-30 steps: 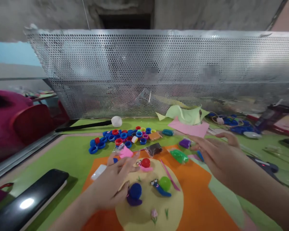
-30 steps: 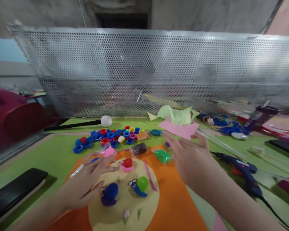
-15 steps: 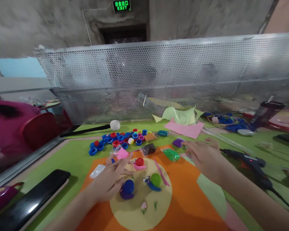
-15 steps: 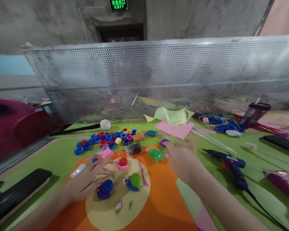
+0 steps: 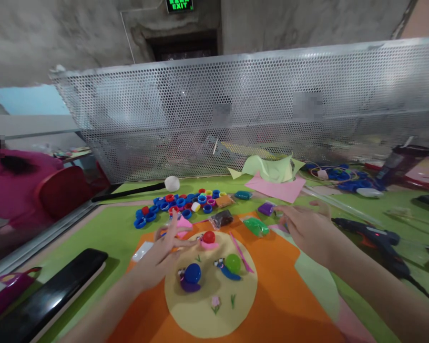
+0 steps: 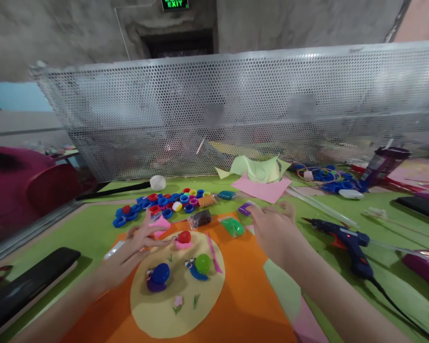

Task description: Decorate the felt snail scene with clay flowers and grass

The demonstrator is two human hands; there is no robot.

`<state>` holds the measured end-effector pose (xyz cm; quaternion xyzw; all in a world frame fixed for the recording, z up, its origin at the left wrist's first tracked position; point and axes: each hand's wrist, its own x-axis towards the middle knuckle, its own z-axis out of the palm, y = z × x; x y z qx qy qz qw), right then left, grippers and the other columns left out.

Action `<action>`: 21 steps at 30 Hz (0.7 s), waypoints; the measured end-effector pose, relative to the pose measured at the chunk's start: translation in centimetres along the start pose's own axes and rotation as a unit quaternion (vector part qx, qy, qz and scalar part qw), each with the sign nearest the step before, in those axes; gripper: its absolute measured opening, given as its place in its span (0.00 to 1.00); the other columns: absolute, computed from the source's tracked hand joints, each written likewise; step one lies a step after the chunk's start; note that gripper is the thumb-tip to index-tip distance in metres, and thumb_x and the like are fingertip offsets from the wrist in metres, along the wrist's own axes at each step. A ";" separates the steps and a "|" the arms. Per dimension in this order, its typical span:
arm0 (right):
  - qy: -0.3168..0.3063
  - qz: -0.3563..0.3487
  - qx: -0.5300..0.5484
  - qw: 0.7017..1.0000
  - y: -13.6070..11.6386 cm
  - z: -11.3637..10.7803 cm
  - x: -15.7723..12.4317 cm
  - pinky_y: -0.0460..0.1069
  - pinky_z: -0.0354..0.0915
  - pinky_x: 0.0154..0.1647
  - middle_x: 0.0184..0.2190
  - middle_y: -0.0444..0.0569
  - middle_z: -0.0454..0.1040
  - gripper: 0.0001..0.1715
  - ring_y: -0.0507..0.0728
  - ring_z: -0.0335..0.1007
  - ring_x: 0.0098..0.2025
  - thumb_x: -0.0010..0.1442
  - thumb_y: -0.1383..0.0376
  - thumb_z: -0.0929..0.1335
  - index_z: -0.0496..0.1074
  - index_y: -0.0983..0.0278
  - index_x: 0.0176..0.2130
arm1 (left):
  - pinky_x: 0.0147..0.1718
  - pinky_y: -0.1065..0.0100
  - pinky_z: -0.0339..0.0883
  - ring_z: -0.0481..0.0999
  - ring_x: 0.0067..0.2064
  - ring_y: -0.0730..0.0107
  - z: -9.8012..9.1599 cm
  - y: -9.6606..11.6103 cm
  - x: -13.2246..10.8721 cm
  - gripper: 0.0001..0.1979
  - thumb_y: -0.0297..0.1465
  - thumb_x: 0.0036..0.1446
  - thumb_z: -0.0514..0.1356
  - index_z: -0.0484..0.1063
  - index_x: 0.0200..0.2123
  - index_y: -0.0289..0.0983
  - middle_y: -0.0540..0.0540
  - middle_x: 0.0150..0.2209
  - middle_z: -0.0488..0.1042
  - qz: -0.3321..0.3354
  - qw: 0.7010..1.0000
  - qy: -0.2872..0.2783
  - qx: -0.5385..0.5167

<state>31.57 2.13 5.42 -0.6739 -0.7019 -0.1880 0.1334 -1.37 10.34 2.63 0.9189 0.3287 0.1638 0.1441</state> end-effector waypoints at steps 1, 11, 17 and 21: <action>-0.009 0.002 0.007 1.000 0.0 0.0 0.0 0.57 0.54 0.45 0.23 0.46 0.75 0.22 0.56 0.72 0.28 0.53 0.76 0.55 0.66 0.64 0.43 | 0.51 0.45 0.49 0.61 0.56 0.51 -0.1 0.2 0.0 0.33 0.34 0.63 0.37 0.13 0.59 0.33 0.42 0.42 0.76 0.013 1.000 0.000 0.003; -0.054 0.011 0.058 0.997 0.2 0.5 0.0 0.63 0.48 0.48 0.27 0.48 0.76 0.21 0.59 0.72 0.36 0.54 0.76 0.54 0.65 0.64 0.44 | 0.53 0.45 0.41 0.56 0.59 0.52 0.4 0.6 0.0 0.33 0.36 0.62 0.37 0.14 0.59 0.32 0.43 0.43 0.76 0.106 0.994 -0.021 0.003; -0.046 0.006 0.054 0.997 0.4 0.9 -0.1 0.61 0.48 0.47 0.26 0.48 0.76 0.21 0.59 0.72 0.35 0.53 0.75 0.55 0.65 0.64 0.43 | 0.55 0.46 0.33 0.59 0.58 0.54 0.2 0.6 0.0 0.33 0.35 0.62 0.38 0.16 0.60 0.33 0.43 0.44 0.75 0.125 0.992 -0.016 -0.016; -0.039 -0.001 0.051 0.998 0.5 1.1 -0.2 0.61 0.48 0.47 0.25 0.47 0.76 0.22 0.59 0.72 0.34 0.53 0.75 0.54 0.65 0.63 0.43 | 0.55 0.47 0.23 0.59 0.58 0.55 0.2 0.9 0.0 0.31 0.34 0.62 0.39 0.21 0.61 0.36 0.45 0.44 0.76 0.123 0.992 -0.027 -0.024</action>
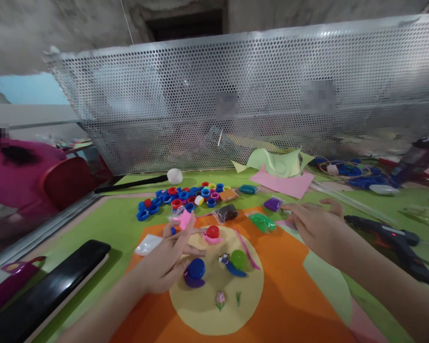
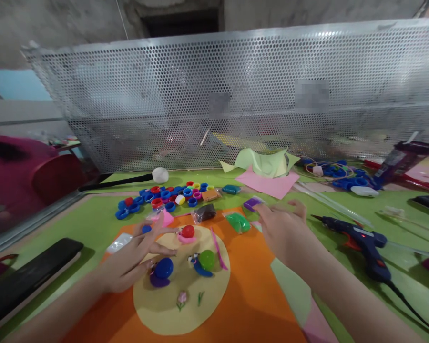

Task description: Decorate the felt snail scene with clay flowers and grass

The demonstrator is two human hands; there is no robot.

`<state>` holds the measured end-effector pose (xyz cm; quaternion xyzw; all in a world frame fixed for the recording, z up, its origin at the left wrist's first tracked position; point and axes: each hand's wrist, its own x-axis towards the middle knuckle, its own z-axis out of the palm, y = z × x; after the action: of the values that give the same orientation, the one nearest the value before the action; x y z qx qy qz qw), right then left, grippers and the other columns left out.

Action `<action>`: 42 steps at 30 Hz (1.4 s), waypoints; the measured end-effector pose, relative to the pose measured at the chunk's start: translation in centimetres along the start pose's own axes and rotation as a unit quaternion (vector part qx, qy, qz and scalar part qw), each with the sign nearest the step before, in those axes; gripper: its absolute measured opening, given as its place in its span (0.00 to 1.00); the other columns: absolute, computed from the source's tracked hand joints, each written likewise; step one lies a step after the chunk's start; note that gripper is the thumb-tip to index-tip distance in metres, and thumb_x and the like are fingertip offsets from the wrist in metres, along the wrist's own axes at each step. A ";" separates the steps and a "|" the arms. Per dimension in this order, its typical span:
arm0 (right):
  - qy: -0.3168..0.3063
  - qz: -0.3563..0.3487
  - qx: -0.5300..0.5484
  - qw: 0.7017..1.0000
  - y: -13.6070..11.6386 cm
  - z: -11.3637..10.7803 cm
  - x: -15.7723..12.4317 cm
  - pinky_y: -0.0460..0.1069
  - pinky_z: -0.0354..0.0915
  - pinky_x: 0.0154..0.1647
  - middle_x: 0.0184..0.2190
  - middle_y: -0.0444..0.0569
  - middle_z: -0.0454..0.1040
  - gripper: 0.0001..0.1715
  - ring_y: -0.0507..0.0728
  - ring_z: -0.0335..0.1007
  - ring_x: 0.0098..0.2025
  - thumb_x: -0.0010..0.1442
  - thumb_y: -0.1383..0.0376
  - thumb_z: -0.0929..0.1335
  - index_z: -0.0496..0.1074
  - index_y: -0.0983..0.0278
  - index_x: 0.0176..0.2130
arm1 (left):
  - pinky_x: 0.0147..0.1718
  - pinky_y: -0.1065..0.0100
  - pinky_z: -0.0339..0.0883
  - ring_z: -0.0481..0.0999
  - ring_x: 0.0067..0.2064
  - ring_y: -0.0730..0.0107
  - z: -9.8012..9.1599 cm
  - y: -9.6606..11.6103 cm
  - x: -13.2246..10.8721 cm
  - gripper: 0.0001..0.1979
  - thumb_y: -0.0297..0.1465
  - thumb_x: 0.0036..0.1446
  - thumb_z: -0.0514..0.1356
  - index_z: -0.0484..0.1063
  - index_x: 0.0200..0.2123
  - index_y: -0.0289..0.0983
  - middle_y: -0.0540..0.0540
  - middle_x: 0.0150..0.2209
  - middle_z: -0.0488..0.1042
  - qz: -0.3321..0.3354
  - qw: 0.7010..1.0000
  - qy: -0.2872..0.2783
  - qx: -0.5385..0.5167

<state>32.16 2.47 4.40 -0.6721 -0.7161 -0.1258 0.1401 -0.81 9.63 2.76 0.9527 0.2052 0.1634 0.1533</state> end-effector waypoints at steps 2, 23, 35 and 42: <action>0.002 0.002 -0.001 1.000 0.1 0.1 0.0 0.62 0.48 0.47 0.26 0.47 0.76 0.22 0.59 0.72 0.35 0.53 0.75 0.54 0.65 0.63 0.44 | 0.55 0.48 0.22 0.59 0.58 0.56 0.0 0.0 0.0 0.31 0.33 0.61 0.39 0.21 0.61 0.37 0.46 0.43 0.76 -0.001 1.000 -0.006 0.002; 0.013 0.001 -0.001 1.000 0.2 0.0 -0.1 0.60 0.48 0.46 0.27 0.48 0.77 0.20 0.60 0.72 0.37 0.54 0.73 0.54 0.65 0.62 0.42 | 0.55 0.50 0.24 0.58 0.59 0.56 0.1 0.1 0.1 0.33 0.34 0.62 0.39 0.17 0.60 0.36 0.45 0.42 0.76 0.003 1.000 0.000 -0.024; 0.023 -0.007 -0.001 1.000 0.3 0.2 -0.2 0.62 0.49 0.46 0.24 0.46 0.76 0.20 0.61 0.73 0.37 0.53 0.74 0.54 0.66 0.62 0.42 | 0.56 0.52 0.26 0.51 0.62 0.58 -0.2 -0.4 -0.2 0.34 0.35 0.62 0.40 0.15 0.60 0.36 0.45 0.44 0.75 -0.014 0.999 0.002 -0.048; 0.016 -0.006 -0.001 1.000 0.2 0.1 -0.2 0.61 0.52 0.46 0.26 0.47 0.76 0.21 0.60 0.72 0.38 0.53 0.74 0.55 0.66 0.63 0.43 | 0.56 0.48 0.28 0.57 0.60 0.56 0.1 0.4 0.0 0.32 0.35 0.62 0.39 0.18 0.61 0.38 0.46 0.42 0.76 -0.029 0.998 -0.008 -0.051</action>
<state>32.36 2.38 4.23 -0.6655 -0.7179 -0.1384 0.1499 -0.66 9.29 2.79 0.9386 0.2231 0.1615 0.2080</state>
